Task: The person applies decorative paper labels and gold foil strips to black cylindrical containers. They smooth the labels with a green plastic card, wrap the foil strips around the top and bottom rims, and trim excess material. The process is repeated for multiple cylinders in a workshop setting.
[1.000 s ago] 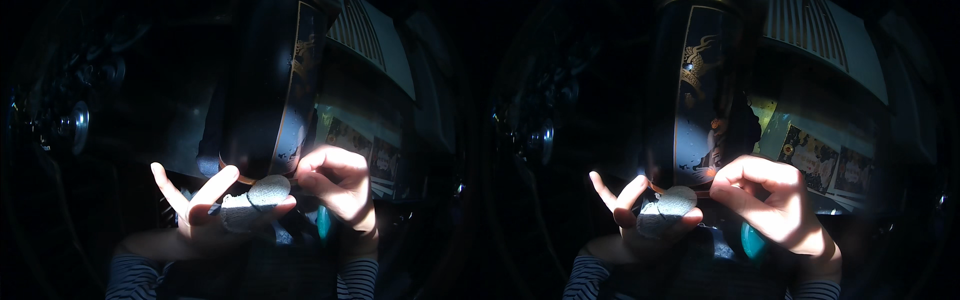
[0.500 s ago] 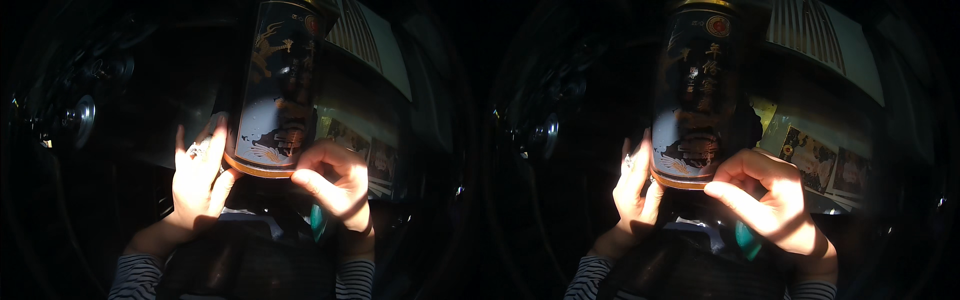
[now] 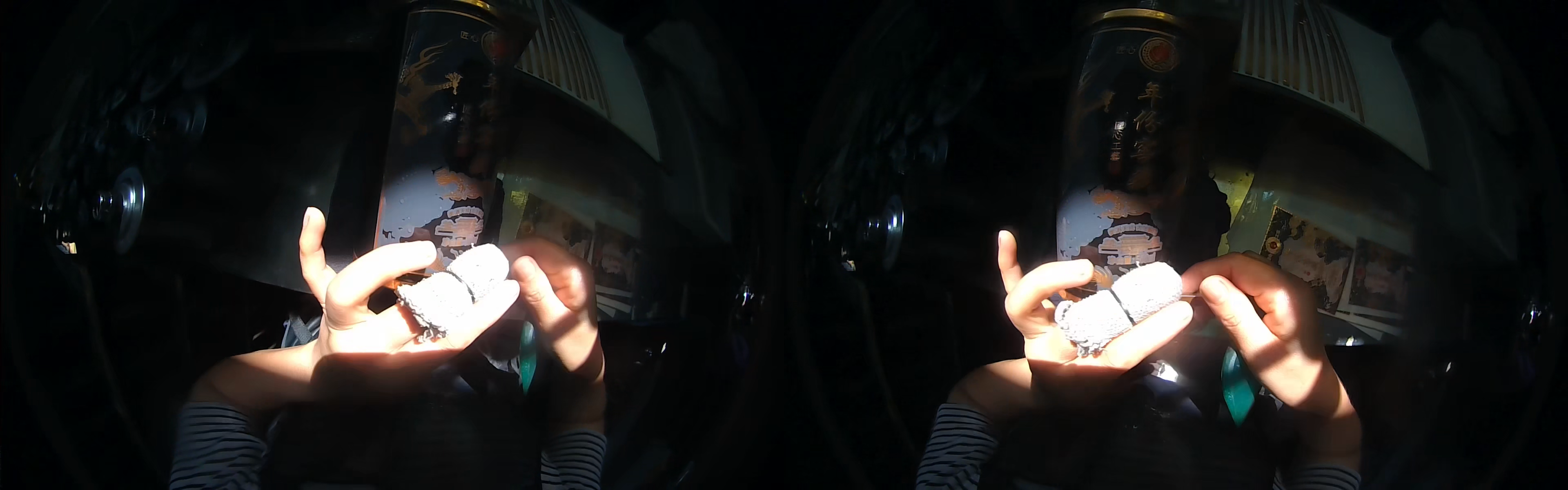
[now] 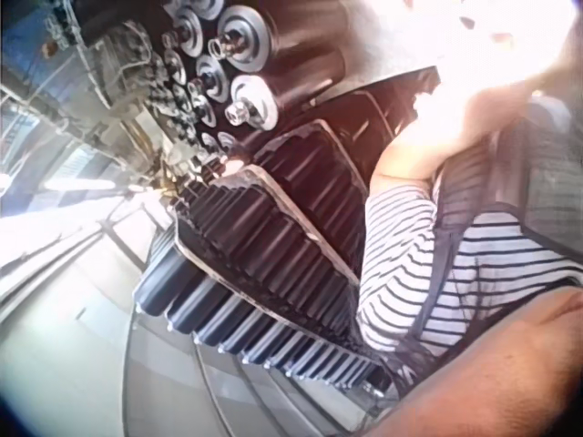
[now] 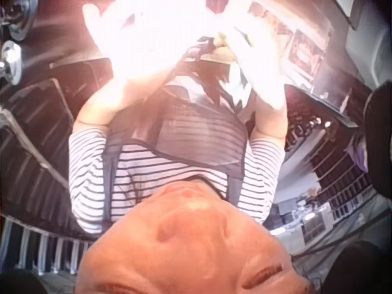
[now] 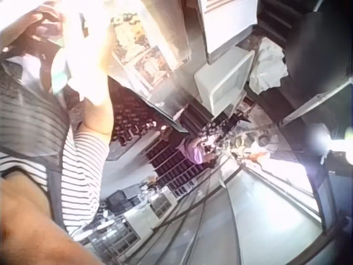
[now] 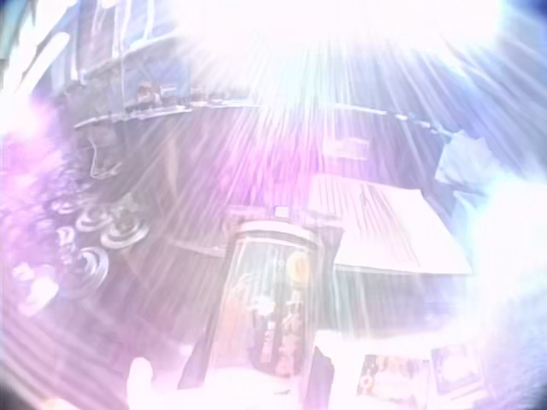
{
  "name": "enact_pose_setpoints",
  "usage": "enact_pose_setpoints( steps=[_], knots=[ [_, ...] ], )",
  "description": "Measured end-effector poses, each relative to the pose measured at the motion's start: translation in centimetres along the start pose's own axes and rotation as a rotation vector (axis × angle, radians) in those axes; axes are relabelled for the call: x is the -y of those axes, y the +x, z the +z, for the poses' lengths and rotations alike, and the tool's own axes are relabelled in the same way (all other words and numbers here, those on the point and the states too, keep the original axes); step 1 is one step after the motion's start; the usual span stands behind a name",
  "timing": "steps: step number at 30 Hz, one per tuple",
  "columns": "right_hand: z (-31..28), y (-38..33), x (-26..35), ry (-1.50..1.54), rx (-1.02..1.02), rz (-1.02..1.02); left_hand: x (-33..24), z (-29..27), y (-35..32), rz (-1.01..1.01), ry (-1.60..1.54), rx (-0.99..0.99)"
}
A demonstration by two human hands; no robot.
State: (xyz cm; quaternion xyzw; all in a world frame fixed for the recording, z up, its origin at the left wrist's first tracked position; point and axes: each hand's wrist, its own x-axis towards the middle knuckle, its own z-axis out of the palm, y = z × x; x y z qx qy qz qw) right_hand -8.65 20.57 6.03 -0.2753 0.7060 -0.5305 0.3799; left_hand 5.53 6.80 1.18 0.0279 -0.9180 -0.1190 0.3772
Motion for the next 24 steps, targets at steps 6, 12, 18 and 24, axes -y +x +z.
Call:
enact_pose_setpoints(
  steps=[6, 12, 18, 24],
  knots=[
    [0.5, 1.5, -0.4, -0.011, 0.067, -0.171, 2.7, -1.7, 1.4, -0.493, -0.274, 0.391],
    [0.8, 1.0, 0.4, -0.046, 0.049, -0.047, 0.1, -2.6, -3.1, -0.294, -0.019, 0.132],
    [0.4, 0.3, 0.5, 0.126, 0.095, 0.085, -1.6, -2.0, -1.0, -0.041, 0.319, 0.239],
    [-0.1, 0.7, 0.7, 0.075, 0.111, 0.046, 0.6, -0.4, 2.7, -0.119, 0.003, 0.058]
  ],
)
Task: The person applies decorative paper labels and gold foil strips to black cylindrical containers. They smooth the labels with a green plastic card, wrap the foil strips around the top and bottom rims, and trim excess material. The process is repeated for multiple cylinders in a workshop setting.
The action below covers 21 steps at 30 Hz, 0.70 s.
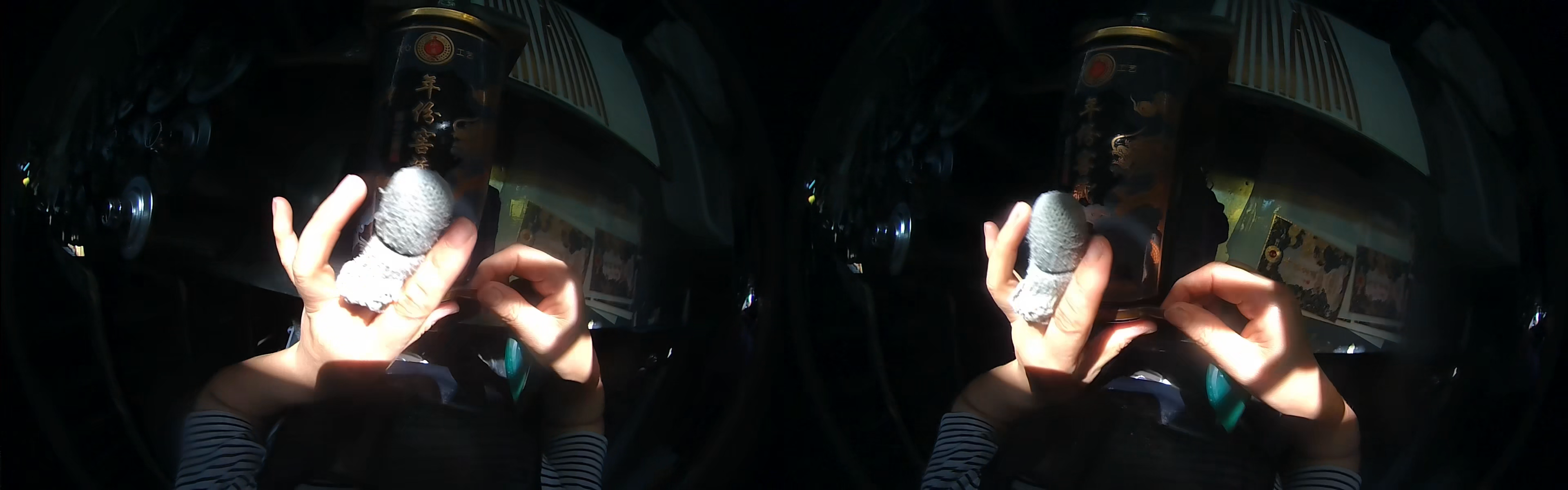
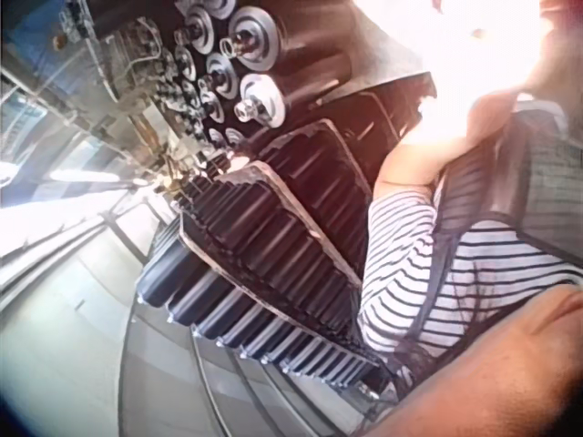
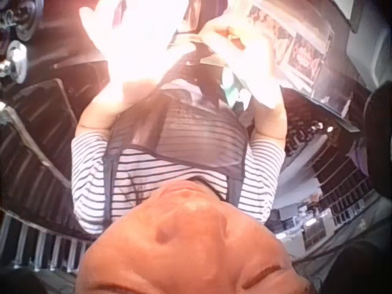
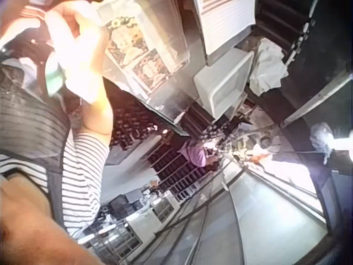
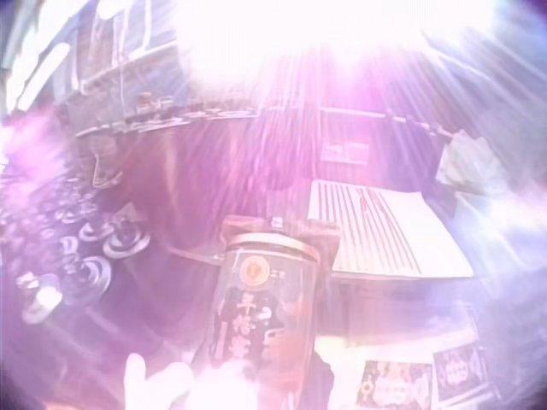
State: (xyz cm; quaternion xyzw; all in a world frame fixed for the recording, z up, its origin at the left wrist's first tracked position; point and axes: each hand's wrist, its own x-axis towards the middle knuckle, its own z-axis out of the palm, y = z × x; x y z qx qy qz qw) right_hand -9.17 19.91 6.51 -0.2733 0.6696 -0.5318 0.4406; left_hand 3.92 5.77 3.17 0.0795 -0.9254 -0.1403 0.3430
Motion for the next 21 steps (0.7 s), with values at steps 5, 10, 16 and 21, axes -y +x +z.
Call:
enact_pose_setpoints(
  steps=[5, 10, 16, 21],
  knots=[
    [1.0, 0.9, -0.7, -0.087, -0.072, -0.066, 3.3, -1.0, -1.4, -0.488, -0.394, 0.334],
    [0.7, 0.9, -1.0, -0.132, -0.064, -0.154, 1.1, -2.1, -5.1, -0.336, -0.265, 0.067],
    [0.7, 0.5, -0.8, -0.091, -0.049, -0.045, 0.0, -1.5, -4.5, 0.008, 0.201, -0.029],
    [0.1, 0.0, -1.1, 0.025, -0.037, -0.044, -1.2, 0.5, -2.9, 0.026, 0.102, -0.01]
  ],
)
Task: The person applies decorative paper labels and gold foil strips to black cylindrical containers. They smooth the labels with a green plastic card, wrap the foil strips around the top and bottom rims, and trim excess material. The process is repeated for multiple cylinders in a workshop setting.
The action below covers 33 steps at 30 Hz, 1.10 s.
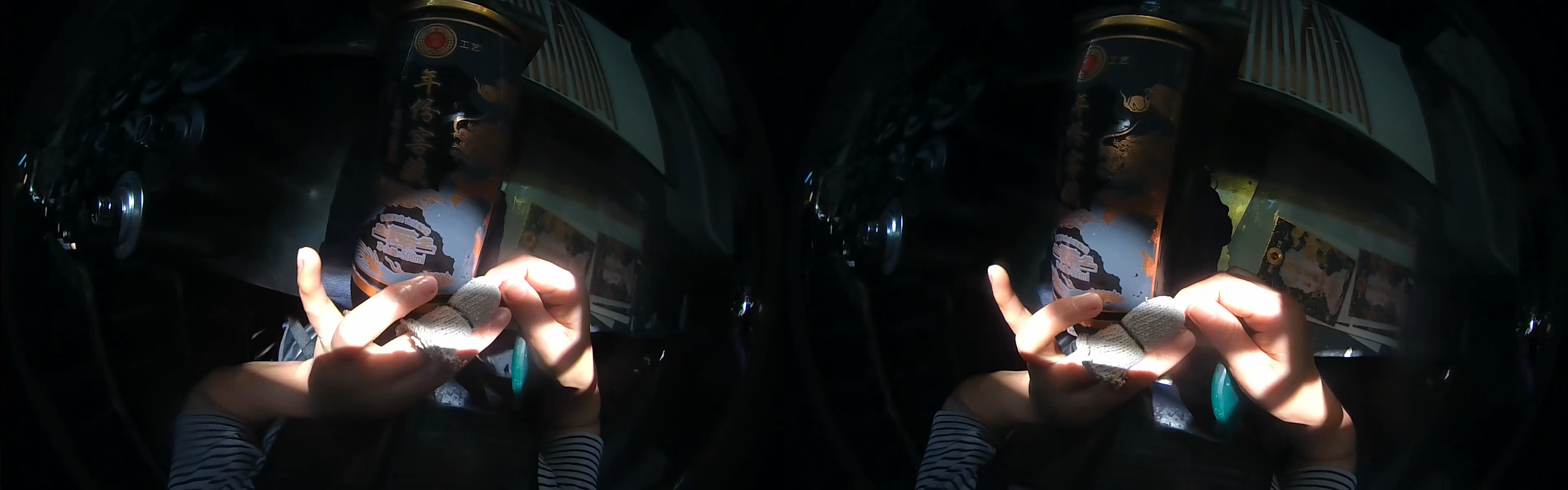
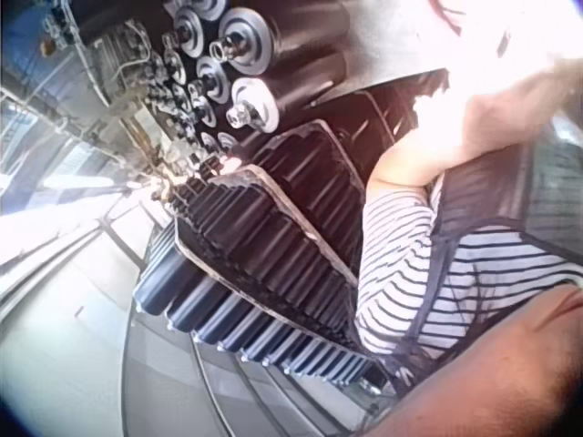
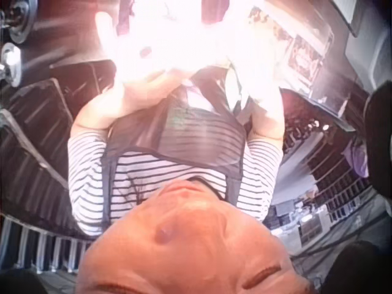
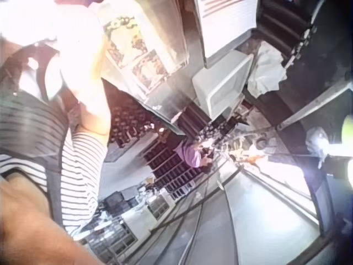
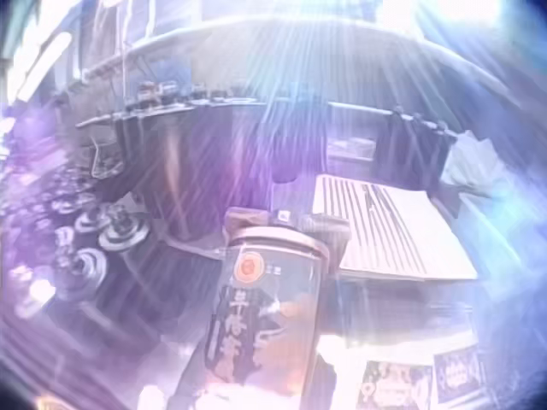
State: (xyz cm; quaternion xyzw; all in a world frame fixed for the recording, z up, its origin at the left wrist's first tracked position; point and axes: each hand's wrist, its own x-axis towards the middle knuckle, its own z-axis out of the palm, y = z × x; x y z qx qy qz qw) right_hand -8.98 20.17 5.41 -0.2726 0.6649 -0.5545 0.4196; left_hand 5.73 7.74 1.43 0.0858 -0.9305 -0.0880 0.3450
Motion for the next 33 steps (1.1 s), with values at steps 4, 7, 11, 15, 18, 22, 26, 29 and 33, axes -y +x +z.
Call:
enact_pose_setpoints(
  steps=[4, 7, 11, 15, 18, 22, 26, 29, 33],
  knots=[
    [0.3, 0.1, 0.7, -0.022, -0.012, 0.088, 2.1, 0.0, 3.0, -0.026, -0.134, 0.067],
    [0.2, 0.8, 0.3, -0.135, 0.036, -0.07, 3.3, -0.3, 2.0, -0.323, -0.407, 0.207],
    [0.6, 0.7, 0.5, -0.153, -0.009, -0.119, 3.1, -1.5, -1.9, -0.32, -0.39, 0.169],
    [0.6, 0.5, 0.6, -0.175, -0.012, -0.138, 1.5, -2.0, -2.7, -0.226, -0.134, 0.013],
    [0.5, 0.1, 0.3, -0.055, -0.01, -0.015, 1.1, -0.9, -2.3, 0.014, 0.187, -0.018],
    [-0.5, -0.1, 0.6, 0.088, 0.049, 0.065, -1.5, 0.9, -0.8, -0.01, 0.294, 0.004],
    [0.0, -0.8, 0.8, 0.095, -0.046, 0.061, 0.1, 0.8, 0.6, 0.073, -0.118, -0.116],
    [-0.2, -0.1, 0.3, 0.021, -0.008, 0.07, 1.8, -0.1, 2.8, -0.035, -0.003, 0.062],
    [0.5, 0.8, 0.6, -0.137, -0.025, -0.166, 3.7, 0.3, 0.8, -0.23, -0.287, 0.132]
  ],
)
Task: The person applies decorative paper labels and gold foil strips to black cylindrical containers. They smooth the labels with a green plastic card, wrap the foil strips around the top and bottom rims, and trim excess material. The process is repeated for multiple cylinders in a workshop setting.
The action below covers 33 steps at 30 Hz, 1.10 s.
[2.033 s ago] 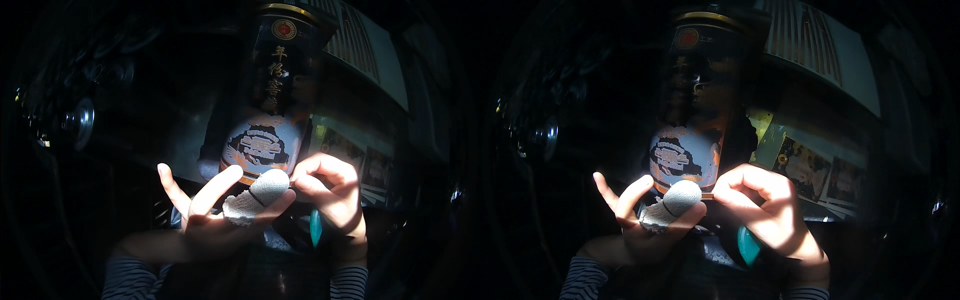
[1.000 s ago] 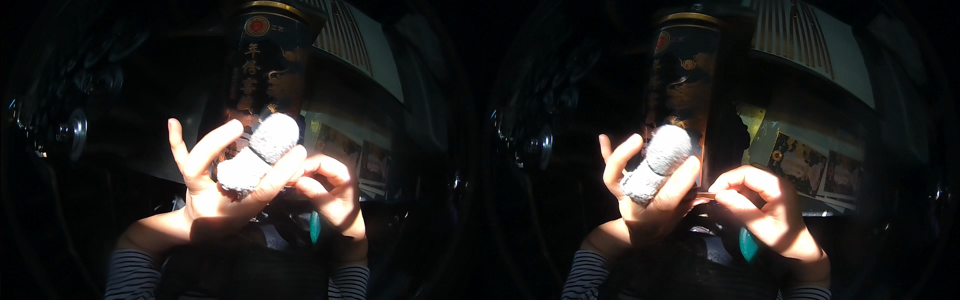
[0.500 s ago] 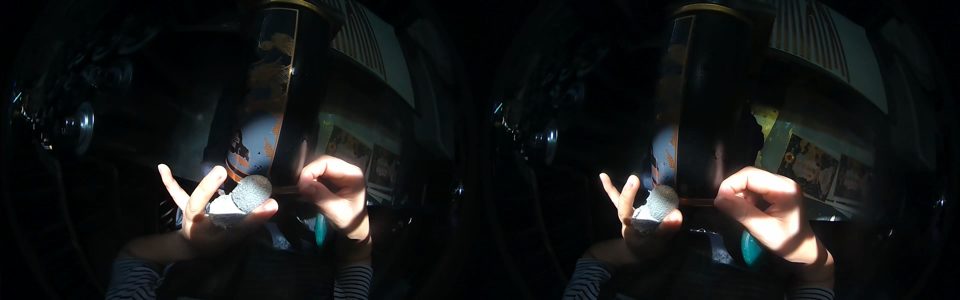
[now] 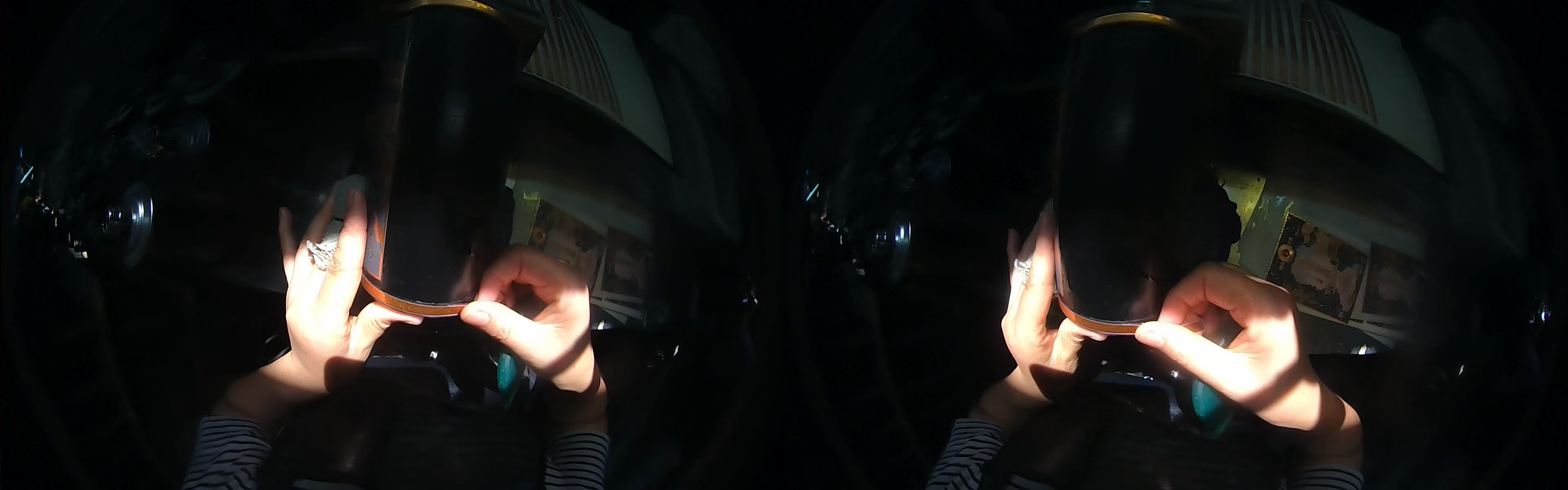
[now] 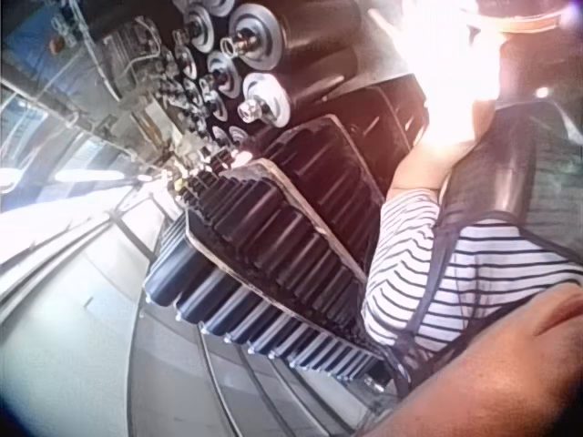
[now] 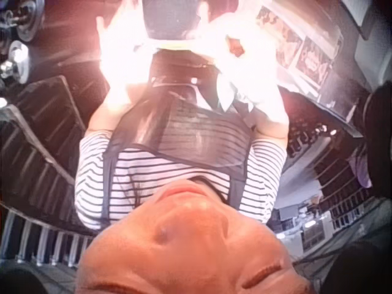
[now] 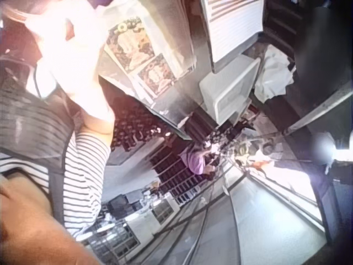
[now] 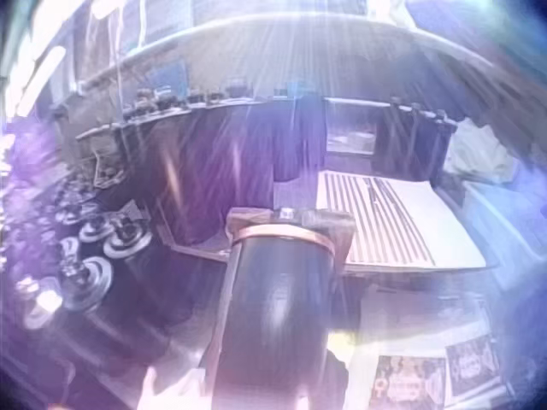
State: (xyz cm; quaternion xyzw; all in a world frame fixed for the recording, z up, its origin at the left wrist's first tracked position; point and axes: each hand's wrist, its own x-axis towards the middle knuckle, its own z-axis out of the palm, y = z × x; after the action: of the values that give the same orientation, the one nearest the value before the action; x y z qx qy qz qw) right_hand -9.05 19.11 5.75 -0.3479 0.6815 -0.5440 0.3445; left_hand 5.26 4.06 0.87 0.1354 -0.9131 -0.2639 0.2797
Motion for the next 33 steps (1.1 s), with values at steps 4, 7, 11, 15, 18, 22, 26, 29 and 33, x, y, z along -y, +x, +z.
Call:
enact_pose_setpoints(
  steps=[4, 7, 11, 15, 18, 22, 26, 29, 33],
  knots=[
    [-0.2, -0.3, -0.3, 0.08, 0.05, 0.041, -0.7, -1.1, -3.6, 0.088, 0.184, -0.034],
    [-0.3, -0.6, -0.4, 0.148, 0.031, 0.144, -2.0, 0.2, -3.8, 0.139, 0.381, -0.164],
    [-1.3, -1.3, -0.3, 0.223, 0.102, 0.147, -3.7, 2.2, -2.7, 0.157, 0.469, -0.303],
    [-1.8, -1.9, 0.9, 0.348, -0.01, 0.31, -3.7, 3.3, -0.5, 0.258, 0.271, -0.332],
    [-1.9, -1.3, 0.5, 0.028, 0.061, 0.176, -2.4, 2.1, 1.2, 0.234, 0.249, -0.198],
    [-1.2, -0.2, 0.4, 0.11, 0.064, 0.144, -1.4, -0.4, 1.2, 0.028, 0.187, 0.109],
    [-1.2, -0.2, 0.6, 0.103, 0.08, 0.089, -1.6, -1.5, -2.9, -0.013, 0.125, 0.125],
    [-1.3, -0.7, 0.5, 0.133, 0.054, 0.167, -3.2, -0.8, -3.6, 0.059, 0.355, -0.09],
    [-1.9, -1.2, 0.4, 0.207, 0.093, 0.115, -4.7, 0.6, -2.2, 0.168, 0.492, -0.144]
  ],
)
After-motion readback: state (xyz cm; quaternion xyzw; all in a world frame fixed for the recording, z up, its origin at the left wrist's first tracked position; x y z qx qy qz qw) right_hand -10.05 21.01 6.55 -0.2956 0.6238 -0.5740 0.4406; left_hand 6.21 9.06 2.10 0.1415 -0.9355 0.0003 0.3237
